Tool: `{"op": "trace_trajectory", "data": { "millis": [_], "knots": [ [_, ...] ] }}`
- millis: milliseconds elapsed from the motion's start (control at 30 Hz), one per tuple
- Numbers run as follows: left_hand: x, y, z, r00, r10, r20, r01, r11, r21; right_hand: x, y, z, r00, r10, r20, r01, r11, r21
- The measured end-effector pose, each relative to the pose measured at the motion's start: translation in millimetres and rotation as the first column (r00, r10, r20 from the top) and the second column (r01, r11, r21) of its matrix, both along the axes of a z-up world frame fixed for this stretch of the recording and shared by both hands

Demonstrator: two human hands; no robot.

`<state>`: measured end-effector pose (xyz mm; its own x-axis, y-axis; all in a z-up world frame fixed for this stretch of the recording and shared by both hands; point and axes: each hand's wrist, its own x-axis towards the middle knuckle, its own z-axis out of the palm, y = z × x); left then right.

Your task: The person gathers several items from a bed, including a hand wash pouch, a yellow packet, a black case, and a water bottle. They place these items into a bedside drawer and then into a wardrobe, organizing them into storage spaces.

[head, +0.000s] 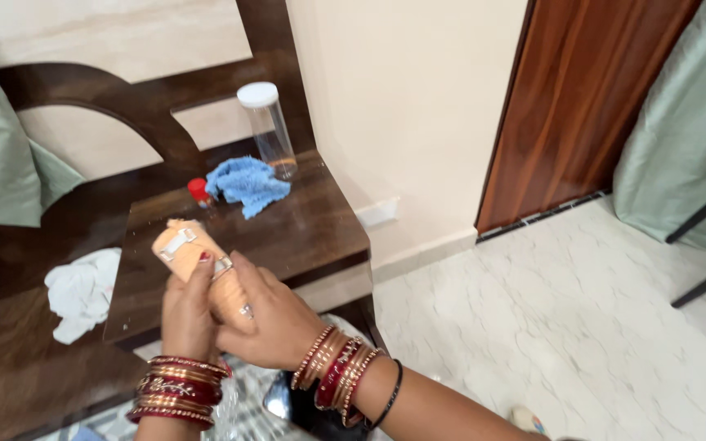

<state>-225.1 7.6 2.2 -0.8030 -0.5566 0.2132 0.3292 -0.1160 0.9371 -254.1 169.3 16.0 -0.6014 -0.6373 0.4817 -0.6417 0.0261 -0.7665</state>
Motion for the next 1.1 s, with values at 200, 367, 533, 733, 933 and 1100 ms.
{"op": "trace_trajectory", "data": {
  "millis": [200,367,533,733,933,1100],
  "knots": [
    [-85.7,-41.8,1.2,0.941,0.265,0.213,-0.137,0.869,-0.475,-76.0,-35.5,16.9,0.989,-0.145,-0.024,0.144,0.989,-0.032],
    [-137.8,-79.2,26.1,0.749,0.652,0.115,-0.200,0.388,-0.900,-126.7,-55.8,0.3,0.966,-0.258,0.010,0.257,0.966,0.040],
    [-186.1,-101.0,45.3,0.884,0.466,-0.040,-0.064,0.036,-0.997,-147.2,-69.5,-14.1,0.912,-0.343,0.225,0.311,0.936,0.166],
    [-241.3,-95.4,19.1,0.935,0.349,0.063,0.127,-0.163,-0.978,-153.0,-60.0,-20.3,0.862,-0.322,0.390,0.308,0.946,0.099],
    [-263.2,-97.5,-19.6,0.827,0.497,0.264,0.239,0.114,-0.964,-145.2,-62.5,-29.2,0.877,-0.370,0.308,0.401,0.915,-0.043],
    [-239.0,-91.2,-30.5,0.843,0.491,0.221,0.188,0.115,-0.975,-147.5,-65.3,-39.5,0.869,-0.412,0.274,0.434,0.901,-0.023]
  ]
}}
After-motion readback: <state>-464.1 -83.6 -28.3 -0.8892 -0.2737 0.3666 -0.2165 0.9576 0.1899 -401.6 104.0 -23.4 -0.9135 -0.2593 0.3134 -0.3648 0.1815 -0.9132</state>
